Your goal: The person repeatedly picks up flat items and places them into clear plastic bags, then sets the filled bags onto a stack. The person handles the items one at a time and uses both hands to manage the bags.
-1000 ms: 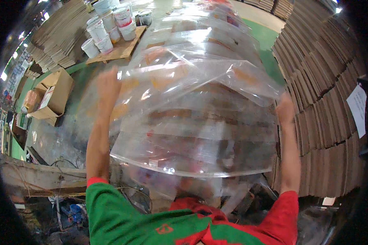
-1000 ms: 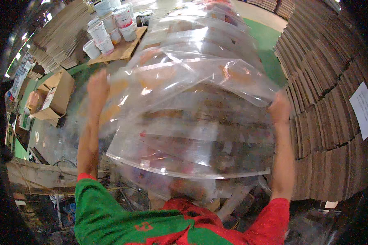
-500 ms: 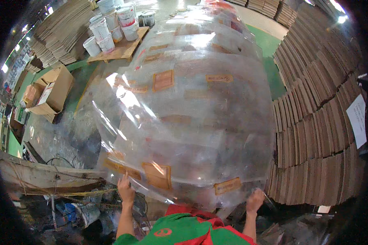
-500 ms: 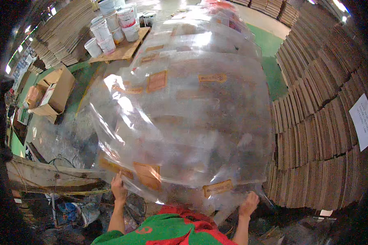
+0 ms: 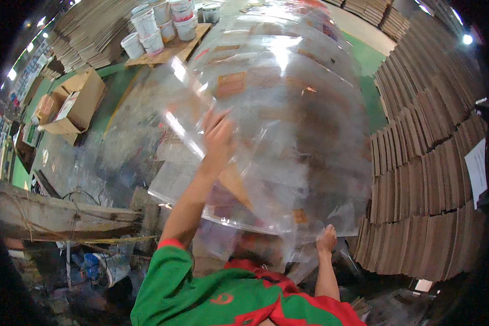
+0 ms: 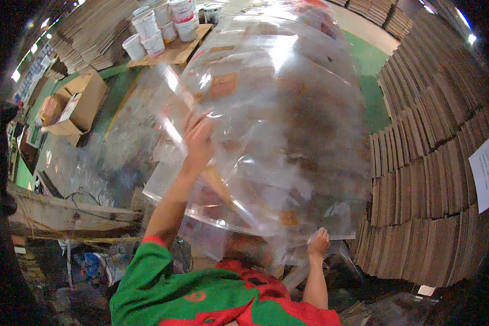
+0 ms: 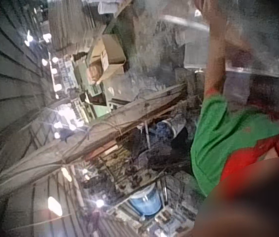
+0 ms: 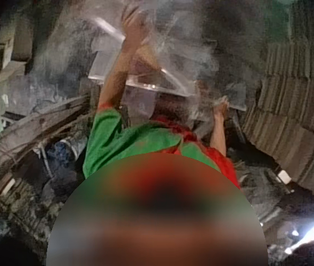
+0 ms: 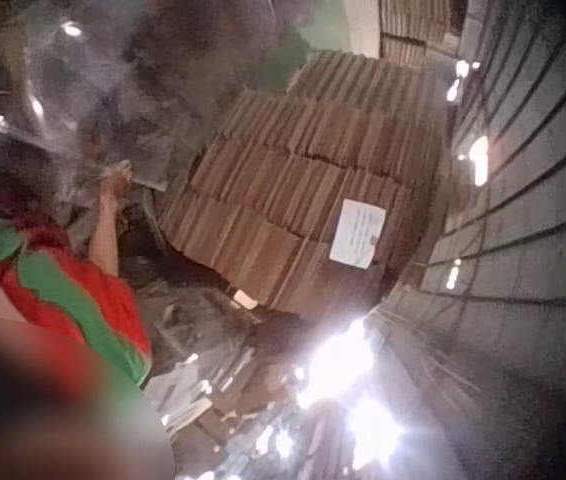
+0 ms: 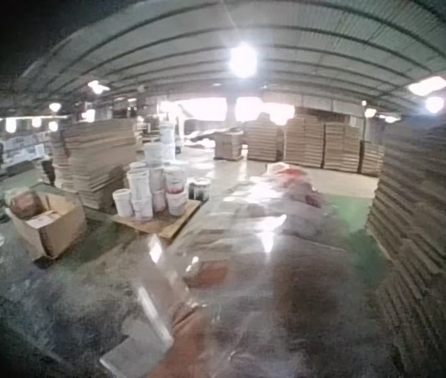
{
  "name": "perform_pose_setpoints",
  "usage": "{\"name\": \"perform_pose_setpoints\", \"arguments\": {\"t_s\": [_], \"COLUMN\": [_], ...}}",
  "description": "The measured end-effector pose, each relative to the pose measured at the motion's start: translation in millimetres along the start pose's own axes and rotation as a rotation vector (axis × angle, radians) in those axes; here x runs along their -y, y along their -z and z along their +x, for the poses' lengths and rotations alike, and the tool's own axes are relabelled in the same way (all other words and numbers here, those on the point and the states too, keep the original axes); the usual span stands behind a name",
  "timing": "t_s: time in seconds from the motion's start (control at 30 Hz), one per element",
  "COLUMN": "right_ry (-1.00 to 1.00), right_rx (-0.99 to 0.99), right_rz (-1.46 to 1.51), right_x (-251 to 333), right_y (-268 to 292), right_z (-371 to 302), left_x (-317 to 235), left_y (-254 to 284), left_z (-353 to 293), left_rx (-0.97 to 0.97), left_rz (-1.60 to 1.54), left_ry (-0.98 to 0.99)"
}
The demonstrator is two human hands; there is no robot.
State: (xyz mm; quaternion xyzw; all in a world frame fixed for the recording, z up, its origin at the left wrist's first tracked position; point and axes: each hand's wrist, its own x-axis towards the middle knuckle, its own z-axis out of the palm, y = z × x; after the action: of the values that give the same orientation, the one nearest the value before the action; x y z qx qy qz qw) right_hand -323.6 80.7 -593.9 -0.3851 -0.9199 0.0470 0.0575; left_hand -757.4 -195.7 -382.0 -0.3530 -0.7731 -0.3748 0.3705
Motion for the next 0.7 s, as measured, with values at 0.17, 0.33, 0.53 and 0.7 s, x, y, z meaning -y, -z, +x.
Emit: {"name": "perform_pose_setpoints", "arguments": {"t_s": [0.17,0.33,0.53,0.7], "right_ry": [0.084,-0.175,-0.022,-0.043], "right_rx": [-0.305,-0.549,-0.116,0.101], "right_rz": [0.101,0.282,-0.034,-0.056], "right_x": [-11,-80,-89,-43], "right_y": [66,156,52,-4], "right_z": [53,63,-35,-40], "left_x": [-81,-72,-24,16], "left_y": [-42,48,149,151], "left_z": [181,124,-149,-255], "left_rx": [-0.365,-0.447,0.133,0.46], "left_rz": [-0.234,-0.17,0.302,0.4], "left_ry": [-0.267,-0.167,0.21,0.535]}}
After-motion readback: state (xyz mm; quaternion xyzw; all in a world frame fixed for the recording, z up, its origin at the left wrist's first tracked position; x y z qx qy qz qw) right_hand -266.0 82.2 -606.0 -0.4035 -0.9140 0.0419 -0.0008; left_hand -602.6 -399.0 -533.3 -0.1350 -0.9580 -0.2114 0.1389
